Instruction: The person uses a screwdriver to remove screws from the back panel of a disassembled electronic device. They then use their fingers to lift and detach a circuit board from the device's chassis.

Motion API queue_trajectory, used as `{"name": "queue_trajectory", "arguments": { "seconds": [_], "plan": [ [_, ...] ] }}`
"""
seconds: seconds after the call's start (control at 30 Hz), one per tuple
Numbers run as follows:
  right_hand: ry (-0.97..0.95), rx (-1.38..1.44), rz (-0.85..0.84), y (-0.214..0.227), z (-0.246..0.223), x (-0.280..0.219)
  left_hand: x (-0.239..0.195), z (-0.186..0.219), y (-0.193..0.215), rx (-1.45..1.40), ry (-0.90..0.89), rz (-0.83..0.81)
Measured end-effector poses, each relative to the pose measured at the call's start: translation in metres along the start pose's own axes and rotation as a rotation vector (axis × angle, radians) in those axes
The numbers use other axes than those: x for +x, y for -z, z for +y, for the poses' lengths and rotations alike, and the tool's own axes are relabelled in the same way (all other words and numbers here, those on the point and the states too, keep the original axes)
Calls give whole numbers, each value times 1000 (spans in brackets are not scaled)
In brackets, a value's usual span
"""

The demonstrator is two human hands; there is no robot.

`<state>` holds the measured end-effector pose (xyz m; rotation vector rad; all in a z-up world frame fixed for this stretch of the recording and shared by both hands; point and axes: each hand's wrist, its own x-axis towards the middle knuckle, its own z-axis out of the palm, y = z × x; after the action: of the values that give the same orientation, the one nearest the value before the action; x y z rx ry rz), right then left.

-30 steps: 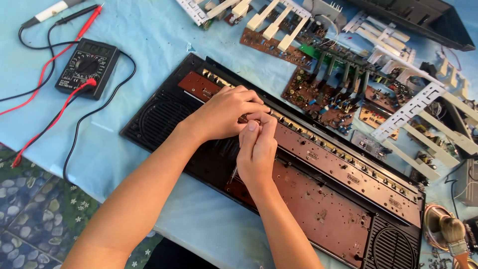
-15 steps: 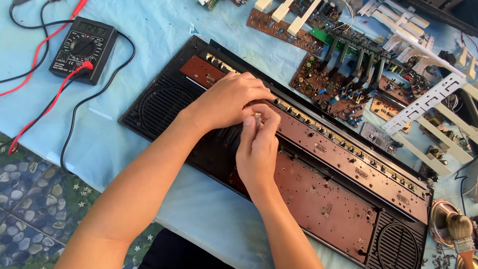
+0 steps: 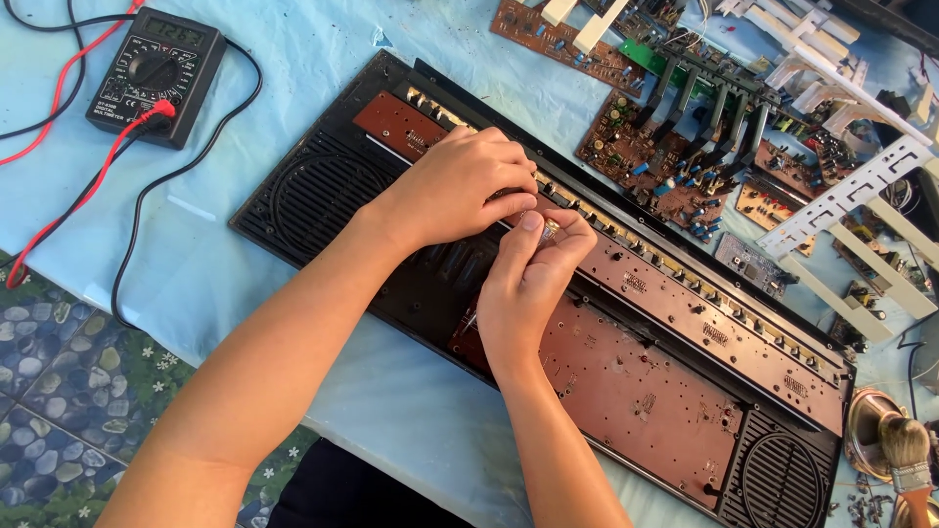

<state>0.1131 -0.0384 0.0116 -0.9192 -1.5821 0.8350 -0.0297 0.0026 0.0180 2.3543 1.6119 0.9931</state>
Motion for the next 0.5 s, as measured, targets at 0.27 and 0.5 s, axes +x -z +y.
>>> {"name": "queue_trajectory", "arguments": {
  "seconds": [0.27, 0.5],
  "plan": [
    [-3, -13, -3, 1, 5, 1, -1, 2, 2, -19, 0, 7],
    [-36, 6, 4, 3, 5, 2, -1, 4, 3, -24, 4, 10]
  ]
}}
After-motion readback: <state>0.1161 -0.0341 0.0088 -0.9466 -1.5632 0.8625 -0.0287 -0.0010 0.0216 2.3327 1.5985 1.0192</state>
